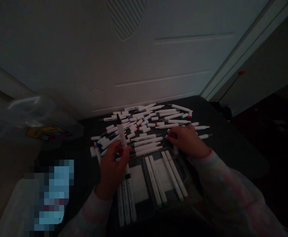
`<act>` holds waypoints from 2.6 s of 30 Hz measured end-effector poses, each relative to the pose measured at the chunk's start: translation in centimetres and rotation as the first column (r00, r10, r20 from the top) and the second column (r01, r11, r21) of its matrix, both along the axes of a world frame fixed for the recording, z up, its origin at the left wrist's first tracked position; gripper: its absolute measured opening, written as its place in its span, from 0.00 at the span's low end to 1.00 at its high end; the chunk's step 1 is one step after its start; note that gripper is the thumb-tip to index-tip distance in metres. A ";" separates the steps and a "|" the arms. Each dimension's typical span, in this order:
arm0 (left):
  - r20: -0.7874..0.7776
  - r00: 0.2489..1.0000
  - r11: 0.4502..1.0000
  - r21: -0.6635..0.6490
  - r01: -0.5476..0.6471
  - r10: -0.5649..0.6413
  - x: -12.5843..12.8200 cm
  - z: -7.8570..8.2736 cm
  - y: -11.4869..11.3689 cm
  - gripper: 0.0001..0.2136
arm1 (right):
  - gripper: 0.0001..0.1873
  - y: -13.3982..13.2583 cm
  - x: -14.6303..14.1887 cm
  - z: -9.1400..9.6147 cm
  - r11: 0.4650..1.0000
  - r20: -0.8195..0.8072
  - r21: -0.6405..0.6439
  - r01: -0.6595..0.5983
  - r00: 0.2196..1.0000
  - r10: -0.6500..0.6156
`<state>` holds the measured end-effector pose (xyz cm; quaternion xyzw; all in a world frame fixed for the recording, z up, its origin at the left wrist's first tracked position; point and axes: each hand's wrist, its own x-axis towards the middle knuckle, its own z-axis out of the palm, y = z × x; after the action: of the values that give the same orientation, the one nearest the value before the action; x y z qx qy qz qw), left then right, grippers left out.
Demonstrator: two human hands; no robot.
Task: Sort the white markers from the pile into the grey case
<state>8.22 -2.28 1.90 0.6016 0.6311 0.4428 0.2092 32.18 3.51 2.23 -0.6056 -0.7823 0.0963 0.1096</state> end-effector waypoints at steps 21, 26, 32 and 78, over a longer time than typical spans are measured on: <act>0.289 0.957 1.000 -0.004 -0.023 0.024 -0.1 -0.4 0.0 0.14 | 0.08 -0.3 -1.1 -1.2 0.983 -0.045 0.058 -0.174 0.983 0.177; 0.278 0.960 1.000 -0.008 -0.022 0.023 -0.1 -0.7 0.0 0.15 | 0.08 -0.2 -1.2 -1.2 0.984 -0.025 0.045 -0.170 0.985 0.172; 0.276 0.961 1.000 0.006 -0.022 0.020 -0.2 -0.9 0.0 0.14 | 0.08 -0.2 -1.2 -1.4 0.984 -0.021 0.058 -0.167 0.986 0.168; 0.222 0.975 1.000 0.009 0.016 -0.018 -0.5 -1.6 0.1 0.10 | 0.10 -0.2 0.4 -0.6 0.999 0.168 0.037 0.035 0.985 -0.041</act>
<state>7.67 -2.16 0.31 0.5546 0.5970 0.5077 0.2797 32.58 3.33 1.65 -0.6243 -0.7787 0.0293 0.0549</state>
